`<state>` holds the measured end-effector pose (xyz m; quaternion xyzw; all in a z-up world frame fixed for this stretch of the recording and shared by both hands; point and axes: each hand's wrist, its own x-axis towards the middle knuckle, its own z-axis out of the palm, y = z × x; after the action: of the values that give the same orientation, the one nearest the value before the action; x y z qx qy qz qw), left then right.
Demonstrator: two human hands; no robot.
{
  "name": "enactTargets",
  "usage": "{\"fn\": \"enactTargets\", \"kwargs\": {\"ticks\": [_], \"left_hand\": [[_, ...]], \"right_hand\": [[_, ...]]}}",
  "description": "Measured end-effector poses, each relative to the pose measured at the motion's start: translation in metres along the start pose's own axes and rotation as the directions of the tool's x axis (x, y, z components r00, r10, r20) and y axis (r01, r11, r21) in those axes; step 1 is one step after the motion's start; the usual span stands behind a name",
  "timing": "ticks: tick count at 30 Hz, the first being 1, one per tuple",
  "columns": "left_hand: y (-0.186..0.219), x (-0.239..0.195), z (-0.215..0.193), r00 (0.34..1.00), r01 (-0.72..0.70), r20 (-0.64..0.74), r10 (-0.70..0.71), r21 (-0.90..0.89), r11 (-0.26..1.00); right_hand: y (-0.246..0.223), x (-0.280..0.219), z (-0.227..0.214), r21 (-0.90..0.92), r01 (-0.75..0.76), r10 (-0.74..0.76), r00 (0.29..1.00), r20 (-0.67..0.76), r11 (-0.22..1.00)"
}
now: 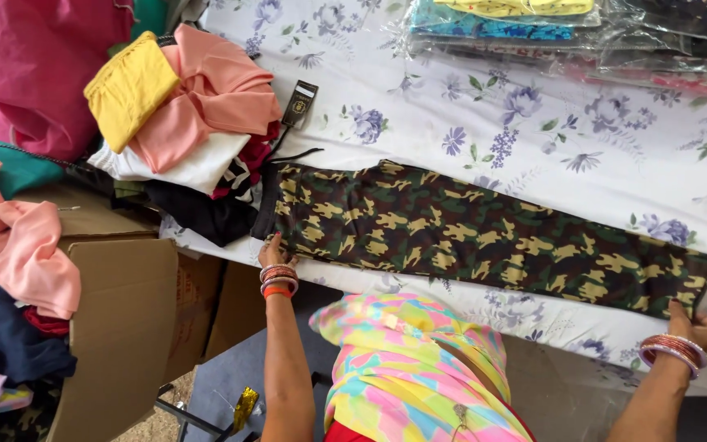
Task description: The person takes a camouflage-patterned pair of pants from a box, lays them on a table, and folds them neatly. They then place the folded pants into a clear plastic bag and set it aside with other packaged items.
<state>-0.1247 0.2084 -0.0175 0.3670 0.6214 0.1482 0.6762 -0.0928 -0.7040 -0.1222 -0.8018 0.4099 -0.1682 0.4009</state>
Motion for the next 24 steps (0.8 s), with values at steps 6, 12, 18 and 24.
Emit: {"fn": "enactTargets", "kwargs": {"ticks": [6,12,18,24], "left_hand": [[0.020,-0.072,0.024,0.945,-0.317,0.039,0.325,0.352,0.881],[0.066,-0.089,0.029,0.795,-0.602,0.160,0.585,0.096,0.792],[0.150,-0.211,0.049,0.635,-0.768,0.076,0.769,-0.043,0.639],[0.168,-0.146,0.073,0.503,-0.855,0.328,0.800,0.324,0.405]], "right_hand": [[-0.055,-0.030,-0.016,0.273,-0.089,0.069,0.994,0.082,0.958],[-0.163,-0.058,-0.053,0.644,-0.230,0.169,0.973,0.156,0.730],[-0.198,-0.066,-0.088,0.875,-0.220,0.206,0.968,0.142,0.432],[-0.174,-0.044,-0.066,0.843,-0.314,0.391,0.910,0.136,0.438]]}}
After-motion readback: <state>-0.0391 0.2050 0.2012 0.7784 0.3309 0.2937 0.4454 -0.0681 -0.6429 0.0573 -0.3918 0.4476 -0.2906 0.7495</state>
